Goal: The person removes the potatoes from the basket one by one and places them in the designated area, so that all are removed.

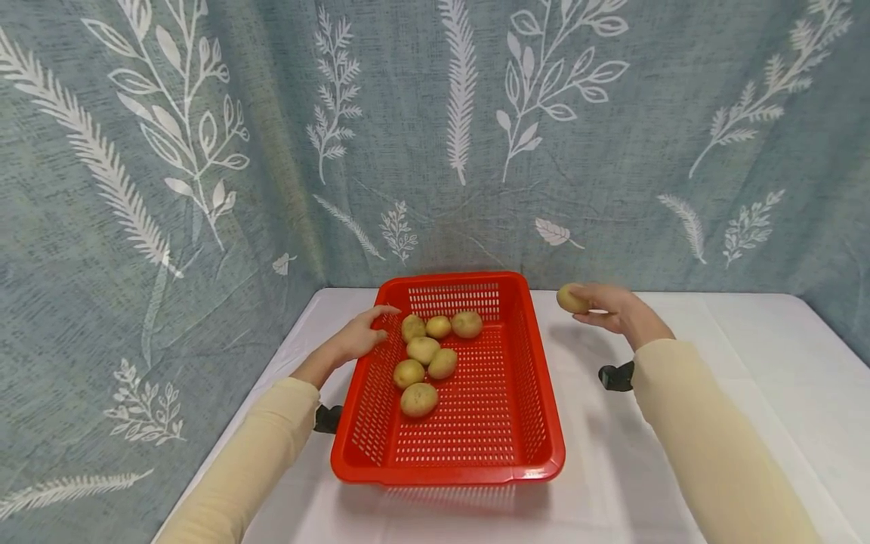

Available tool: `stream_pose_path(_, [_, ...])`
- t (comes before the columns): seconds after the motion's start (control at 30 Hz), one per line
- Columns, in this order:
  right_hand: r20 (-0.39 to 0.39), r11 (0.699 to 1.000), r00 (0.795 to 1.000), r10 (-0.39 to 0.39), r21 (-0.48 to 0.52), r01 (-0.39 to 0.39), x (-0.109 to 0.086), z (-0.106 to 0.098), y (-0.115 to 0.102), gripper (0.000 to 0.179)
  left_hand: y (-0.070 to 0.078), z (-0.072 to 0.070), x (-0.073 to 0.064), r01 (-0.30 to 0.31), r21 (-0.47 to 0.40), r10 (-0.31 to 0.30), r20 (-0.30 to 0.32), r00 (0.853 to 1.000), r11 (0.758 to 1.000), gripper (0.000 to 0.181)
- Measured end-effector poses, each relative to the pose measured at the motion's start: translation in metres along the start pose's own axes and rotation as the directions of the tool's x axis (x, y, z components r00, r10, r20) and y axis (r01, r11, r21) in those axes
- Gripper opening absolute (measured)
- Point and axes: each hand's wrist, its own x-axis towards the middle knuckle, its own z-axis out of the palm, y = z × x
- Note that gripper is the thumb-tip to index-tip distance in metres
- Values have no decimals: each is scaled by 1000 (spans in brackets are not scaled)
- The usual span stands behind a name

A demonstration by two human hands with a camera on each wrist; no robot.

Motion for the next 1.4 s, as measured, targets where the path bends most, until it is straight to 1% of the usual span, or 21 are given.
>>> stream_pose_path(0.13, [-37, 998, 998, 58, 4, -58, 4, -7, 17, 46, -1, 0, 0, -2, 1, 2, 5, 1000, 1000, 51])
stream_pose_path(0.27, [-66, 994, 994, 87, -53, -91, 6, -12, 29, 47, -1, 0, 0, -7, -2, 7, 4, 1000, 1000, 51])
stream_pose_path(0.33, [-84, 991, 992, 93, -92, -100, 7, -13, 33, 50, 0, 0, 0, -10, -2, 10, 1, 1000, 1000, 51])
stream_pose_path(0.47, [-120, 983, 989, 83, -156, -102, 9, -12, 40, 47, 1, 0, -1, -12, -10, 12, 0, 1000, 1000, 50])
stream_pose_path(0.63, [-180, 972, 981, 75, -205, -112, 13, -14, 49, 51, 1, 1, -2, 0, -11, 0, 2, 1000, 1000, 50])
stream_pose_path(0.73, [-181, 966, 980, 85, -225, -125, 21, -20, 52, 54, 1, 1, -2, 4, -10, -4, 3, 1000, 1000, 51])
stream_pose_path(0.77, [-157, 968, 984, 82, -224, -117, 29, -27, 55, 55, 1, 1, -2, 3, -13, -3, 3, 1000, 1000, 51])
stream_pose_path(0.87, [-136, 959, 988, 78, -259, -112, 32, -31, 55, 58, 1, 1, -2, -2, -7, 2, -3, 1000, 1000, 50])
stream_pose_path(0.97, [-168, 948, 984, 58, -300, -107, 27, -27, 53, 60, 2, 1, -2, 1, -1, -1, -11, 1000, 1000, 50])
stream_pose_path(1.0, [-199, 939, 979, 54, -324, -118, 18, -21, 50, 60, 2, 2, -2, 2, 1, -2, -11, 1000, 1000, 49])
stream_pose_path(1.03, [-217, 934, 975, 49, -335, -122, 15, -20, 49, 61, 2, 2, -2, 3, 2, -3, -11, 1000, 1000, 49])
stream_pose_path(1.17, [-253, 920, 967, 27, -372, -123, 8, -20, 47, 63, 0, 2, -1, -5, 5, 5, -10, 1000, 1000, 49])
stream_pose_path(1.3, [-252, 922, 968, 21, -369, -116, 6, -25, 49, 61, 0, 2, 0, -15, 5, 15, -13, 1000, 1000, 49])
stream_pose_path(1.4, [-232, 936, 972, 31, -334, -110, 5, -28, 49, 60, 0, 1, -1, -21, 6, 21, -14, 1000, 1000, 49])
